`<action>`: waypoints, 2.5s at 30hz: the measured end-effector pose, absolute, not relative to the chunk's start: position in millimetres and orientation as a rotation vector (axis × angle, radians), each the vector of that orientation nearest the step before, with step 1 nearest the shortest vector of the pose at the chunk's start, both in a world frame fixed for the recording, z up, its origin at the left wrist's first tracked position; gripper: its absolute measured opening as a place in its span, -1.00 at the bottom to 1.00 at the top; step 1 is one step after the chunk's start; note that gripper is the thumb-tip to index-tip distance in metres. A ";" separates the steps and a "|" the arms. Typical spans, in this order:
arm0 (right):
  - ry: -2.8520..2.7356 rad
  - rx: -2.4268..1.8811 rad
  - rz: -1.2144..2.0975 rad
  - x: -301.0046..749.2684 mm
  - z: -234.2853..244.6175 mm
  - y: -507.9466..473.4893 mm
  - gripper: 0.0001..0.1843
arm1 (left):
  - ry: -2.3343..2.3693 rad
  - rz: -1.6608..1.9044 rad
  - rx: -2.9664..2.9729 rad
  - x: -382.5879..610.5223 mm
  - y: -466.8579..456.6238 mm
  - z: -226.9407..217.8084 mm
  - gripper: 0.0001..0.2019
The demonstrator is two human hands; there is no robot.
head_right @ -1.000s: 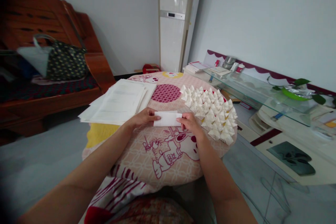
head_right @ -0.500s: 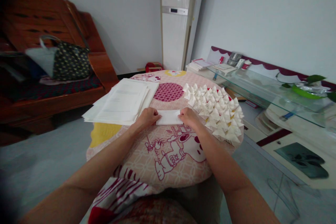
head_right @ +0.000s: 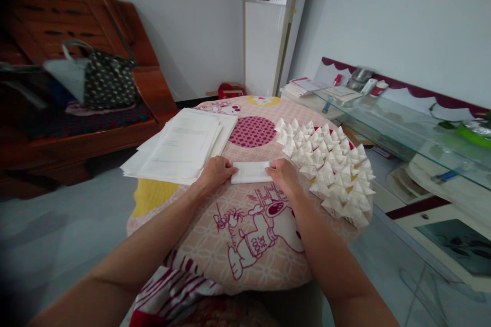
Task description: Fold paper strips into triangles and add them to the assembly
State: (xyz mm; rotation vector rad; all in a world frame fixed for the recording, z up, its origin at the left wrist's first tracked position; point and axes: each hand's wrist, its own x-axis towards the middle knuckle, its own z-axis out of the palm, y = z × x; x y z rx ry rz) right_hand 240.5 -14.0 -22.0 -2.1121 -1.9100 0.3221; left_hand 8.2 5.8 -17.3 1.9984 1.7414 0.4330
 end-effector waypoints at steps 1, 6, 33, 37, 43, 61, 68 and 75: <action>-1.902 -2.119 0.318 240.5 -22.1 -13.8 -0.72 | 1.740 0.433 1.993 8.2 6.2 -17.7 -0.79; -1.896 -2.133 0.296 240.4 -23.3 -13.6 -0.73 | 1.753 0.412 2.014 8.7 6.8 -18.0 -0.77; -1.885 -2.175 0.335 240.8 -22.8 -9.4 -0.72 | 1.819 0.330 2.095 11.2 5.9 -14.7 -0.75; -1.862 -2.183 0.324 239.6 -23.3 -8.7 -0.75 | 1.853 0.318 2.152 12.4 2.2 -14.5 -0.79; -1.847 -2.188 0.310 237.4 -21.4 -11.3 -0.73 | 1.520 0.697 2.387 13.3 9.6 -27.5 -0.75; -1.776 -2.162 0.334 237.4 -18.5 -16.0 -0.78 | 0.927 0.423 2.743 17.7 2.4 -31.1 -0.62; -1.765 -1.892 0.284 221.9 -2.8 -25.0 -0.88 | 0.935 0.370 2.764 19.6 3.3 -30.5 -0.61; -2.031 -1.727 0.571 209.7 -11.2 -32.8 -0.86 | 0.947 0.408 2.730 18.4 2.3 -30.0 -0.64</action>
